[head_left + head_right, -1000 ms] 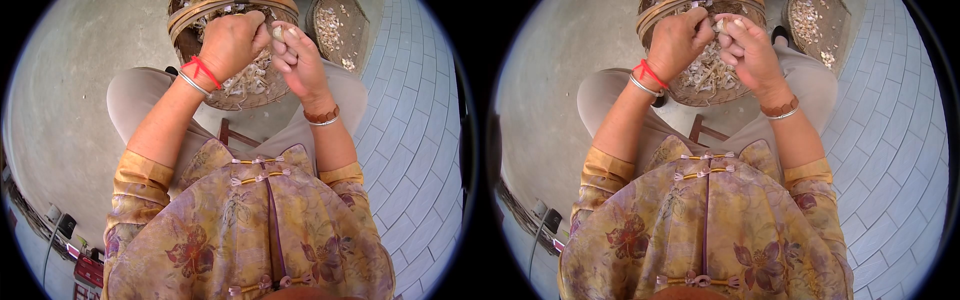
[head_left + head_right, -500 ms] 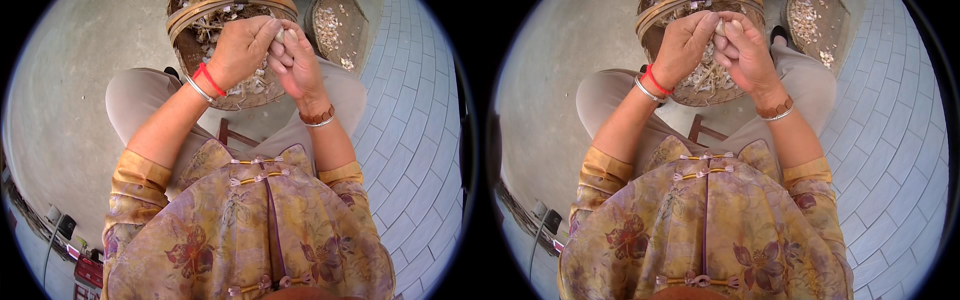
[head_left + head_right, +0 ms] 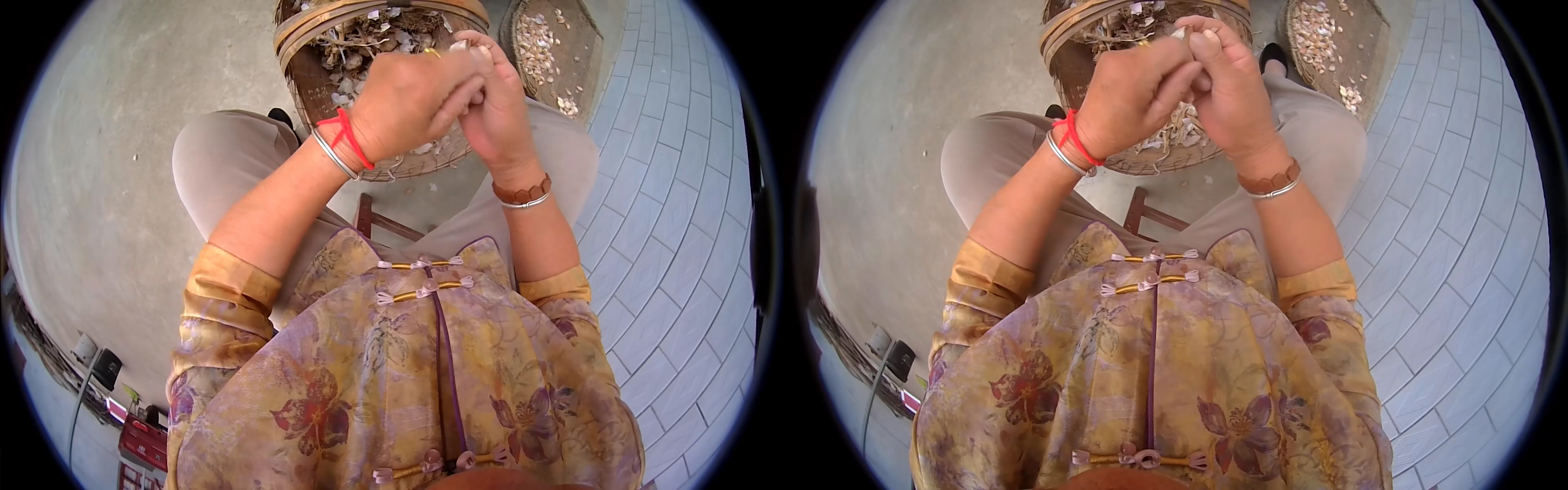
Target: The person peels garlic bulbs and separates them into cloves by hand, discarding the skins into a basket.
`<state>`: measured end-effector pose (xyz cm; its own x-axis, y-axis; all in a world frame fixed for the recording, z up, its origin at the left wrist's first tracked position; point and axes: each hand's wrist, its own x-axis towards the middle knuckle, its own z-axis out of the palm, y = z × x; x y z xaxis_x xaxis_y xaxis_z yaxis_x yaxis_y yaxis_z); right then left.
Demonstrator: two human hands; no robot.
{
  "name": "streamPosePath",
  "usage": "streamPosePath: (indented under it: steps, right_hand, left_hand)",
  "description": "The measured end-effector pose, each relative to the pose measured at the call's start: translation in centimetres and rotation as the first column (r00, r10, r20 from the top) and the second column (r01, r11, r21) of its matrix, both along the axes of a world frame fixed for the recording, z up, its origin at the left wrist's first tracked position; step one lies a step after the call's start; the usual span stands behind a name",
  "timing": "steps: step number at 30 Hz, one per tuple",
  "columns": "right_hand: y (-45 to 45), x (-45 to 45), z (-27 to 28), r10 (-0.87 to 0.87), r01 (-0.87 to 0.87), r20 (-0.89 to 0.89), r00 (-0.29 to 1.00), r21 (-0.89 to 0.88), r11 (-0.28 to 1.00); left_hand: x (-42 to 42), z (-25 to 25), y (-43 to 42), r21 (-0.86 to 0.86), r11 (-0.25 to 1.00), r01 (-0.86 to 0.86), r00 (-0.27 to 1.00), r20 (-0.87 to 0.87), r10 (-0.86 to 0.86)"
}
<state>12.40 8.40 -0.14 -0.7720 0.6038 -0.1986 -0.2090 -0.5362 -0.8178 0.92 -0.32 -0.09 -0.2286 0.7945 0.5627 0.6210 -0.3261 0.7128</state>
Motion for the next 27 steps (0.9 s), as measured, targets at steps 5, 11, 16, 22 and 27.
streamPosePath:
  steps: [5,11,16,22,27]
  right_hand:
    - [1.6,0.9,-0.4,0.138,-0.207,-0.213,0.967,-0.343,0.916]
    - [1.3,0.7,-0.2,0.147,-0.263,-0.26,0.954,-0.5,0.825]
    - [1.0,0.6,0.1,0.109,-0.155,-0.154,0.982,-0.329,0.931]
    - [0.4,0.4,-0.2,0.092,-0.095,-0.044,0.995,-0.069,0.993]
    - [0.4,0.3,-0.9,0.041,-0.054,-0.121,0.992,-0.105,0.993]
  left_hand:
    - [-1.3,1.1,0.1,-0.017,0.996,-0.085,0.987,0.137,0.087]
    - [-1.7,0.7,0.4,-0.029,0.999,-0.033,0.999,0.036,0.034]
    - [-0.7,-0.4,0.5,-0.259,0.963,-0.075,0.9,0.399,0.177]
    - [-0.5,-1.2,0.7,-0.276,0.961,-0.022,0.839,0.518,0.168]
    - [-0.1,-0.1,0.5,-0.27,0.958,-0.1,0.894,0.399,0.205]
